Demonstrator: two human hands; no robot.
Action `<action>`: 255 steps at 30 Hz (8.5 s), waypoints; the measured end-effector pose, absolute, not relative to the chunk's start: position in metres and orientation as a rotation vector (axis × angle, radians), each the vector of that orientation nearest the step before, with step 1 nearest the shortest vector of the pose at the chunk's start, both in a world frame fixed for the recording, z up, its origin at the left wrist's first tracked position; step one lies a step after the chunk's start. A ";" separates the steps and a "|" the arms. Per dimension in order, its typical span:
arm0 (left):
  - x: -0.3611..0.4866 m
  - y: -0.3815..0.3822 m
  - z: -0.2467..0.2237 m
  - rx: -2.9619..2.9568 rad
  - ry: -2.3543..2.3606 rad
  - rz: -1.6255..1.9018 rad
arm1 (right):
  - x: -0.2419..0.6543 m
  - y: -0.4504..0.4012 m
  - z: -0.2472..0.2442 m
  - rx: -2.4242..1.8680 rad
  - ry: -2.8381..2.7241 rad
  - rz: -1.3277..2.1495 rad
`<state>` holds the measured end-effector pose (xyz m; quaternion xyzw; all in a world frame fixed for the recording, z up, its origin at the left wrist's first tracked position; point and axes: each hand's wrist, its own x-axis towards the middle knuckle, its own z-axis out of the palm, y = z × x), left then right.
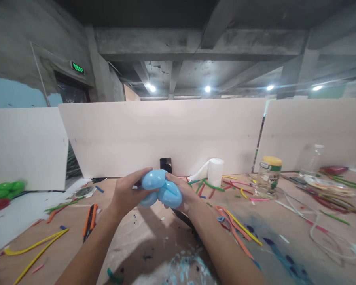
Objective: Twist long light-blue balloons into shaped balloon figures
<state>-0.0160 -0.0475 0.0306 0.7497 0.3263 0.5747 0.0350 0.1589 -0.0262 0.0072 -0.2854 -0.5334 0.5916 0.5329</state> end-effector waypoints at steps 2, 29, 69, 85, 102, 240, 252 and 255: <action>-0.015 -0.048 0.030 2.289 0.992 1.774 | 0.160 -0.026 0.007 -0.672 -1.284 1.493; 0.007 -0.039 0.025 1.628 0.853 1.666 | 0.166 -0.033 0.018 -0.667 -1.501 0.778; 0.016 -0.042 0.018 1.514 0.965 1.993 | 0.142 -0.027 0.003 -0.773 -1.206 0.845; 0.007 -0.039 0.014 1.735 1.102 2.034 | 0.139 -0.034 0.006 -0.731 -1.189 0.945; 0.018 -0.046 0.018 1.557 1.007 1.943 | 0.139 -0.037 0.005 -0.657 -1.157 0.987; -0.004 -0.062 0.046 1.926 1.064 1.535 | 0.186 -0.052 0.042 -0.564 -1.654 1.077; -0.008 -0.064 0.047 2.066 1.156 1.605 | 0.183 -0.044 0.035 -0.559 -1.581 1.079; -0.003 -0.062 0.045 1.925 1.055 1.615 | 0.180 -0.047 0.035 -0.586 -1.562 0.979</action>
